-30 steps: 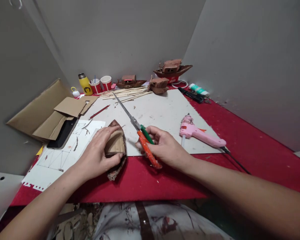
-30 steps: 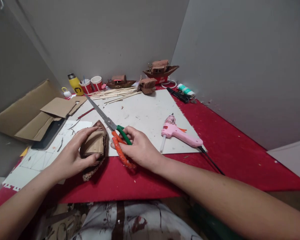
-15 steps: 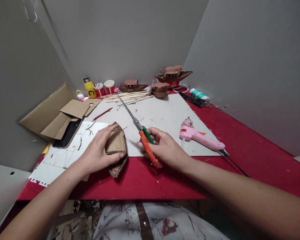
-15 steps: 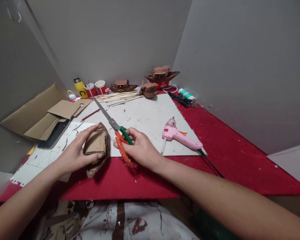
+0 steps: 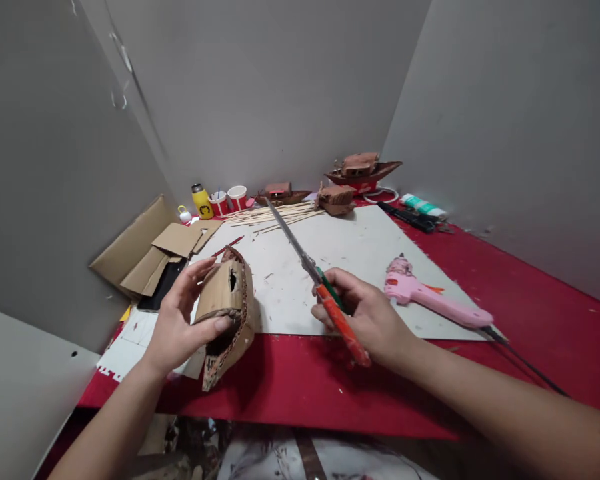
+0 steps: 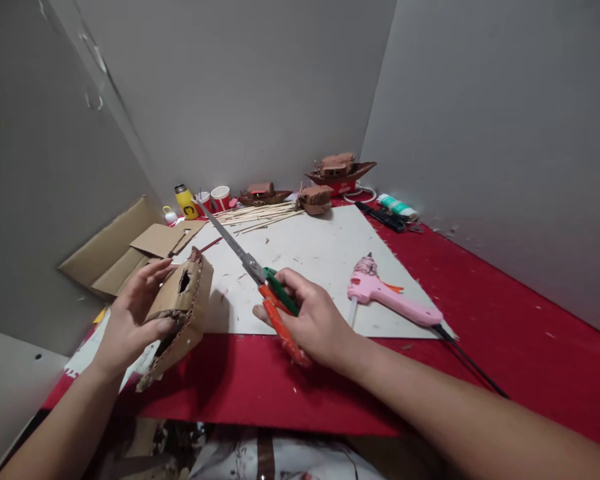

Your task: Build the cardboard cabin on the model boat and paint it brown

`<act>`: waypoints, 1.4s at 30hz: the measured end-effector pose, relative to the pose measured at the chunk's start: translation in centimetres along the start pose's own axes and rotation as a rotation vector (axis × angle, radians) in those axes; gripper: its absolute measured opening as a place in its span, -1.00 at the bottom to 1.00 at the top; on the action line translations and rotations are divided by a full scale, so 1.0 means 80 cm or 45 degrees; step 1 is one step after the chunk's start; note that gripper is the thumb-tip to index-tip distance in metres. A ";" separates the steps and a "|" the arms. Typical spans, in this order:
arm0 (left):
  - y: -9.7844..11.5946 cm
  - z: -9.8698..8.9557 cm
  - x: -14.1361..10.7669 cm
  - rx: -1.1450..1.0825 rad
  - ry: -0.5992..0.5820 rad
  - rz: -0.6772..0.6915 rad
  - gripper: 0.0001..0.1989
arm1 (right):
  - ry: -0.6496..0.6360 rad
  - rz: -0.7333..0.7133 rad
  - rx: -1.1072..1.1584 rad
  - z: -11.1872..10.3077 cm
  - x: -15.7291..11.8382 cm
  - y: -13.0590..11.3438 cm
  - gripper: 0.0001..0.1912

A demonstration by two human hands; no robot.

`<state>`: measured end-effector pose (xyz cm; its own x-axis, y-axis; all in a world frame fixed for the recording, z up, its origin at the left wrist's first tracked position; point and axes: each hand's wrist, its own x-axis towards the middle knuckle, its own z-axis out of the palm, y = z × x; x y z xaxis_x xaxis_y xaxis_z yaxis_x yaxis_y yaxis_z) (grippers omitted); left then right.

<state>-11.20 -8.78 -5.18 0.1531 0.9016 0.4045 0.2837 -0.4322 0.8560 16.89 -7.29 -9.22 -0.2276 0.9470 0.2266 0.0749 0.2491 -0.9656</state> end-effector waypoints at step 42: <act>0.032 0.007 -0.025 0.008 -0.063 -0.334 -0.41 | -0.327 -0.974 -1.380 -0.039 -0.004 -0.039 -0.69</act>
<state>-10.23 -11.72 -3.98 0.1193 0.9811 0.1525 0.3256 -0.1837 0.9275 19.75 -7.75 -5.87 -0.7216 0.4655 0.5125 0.5441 0.8390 0.0039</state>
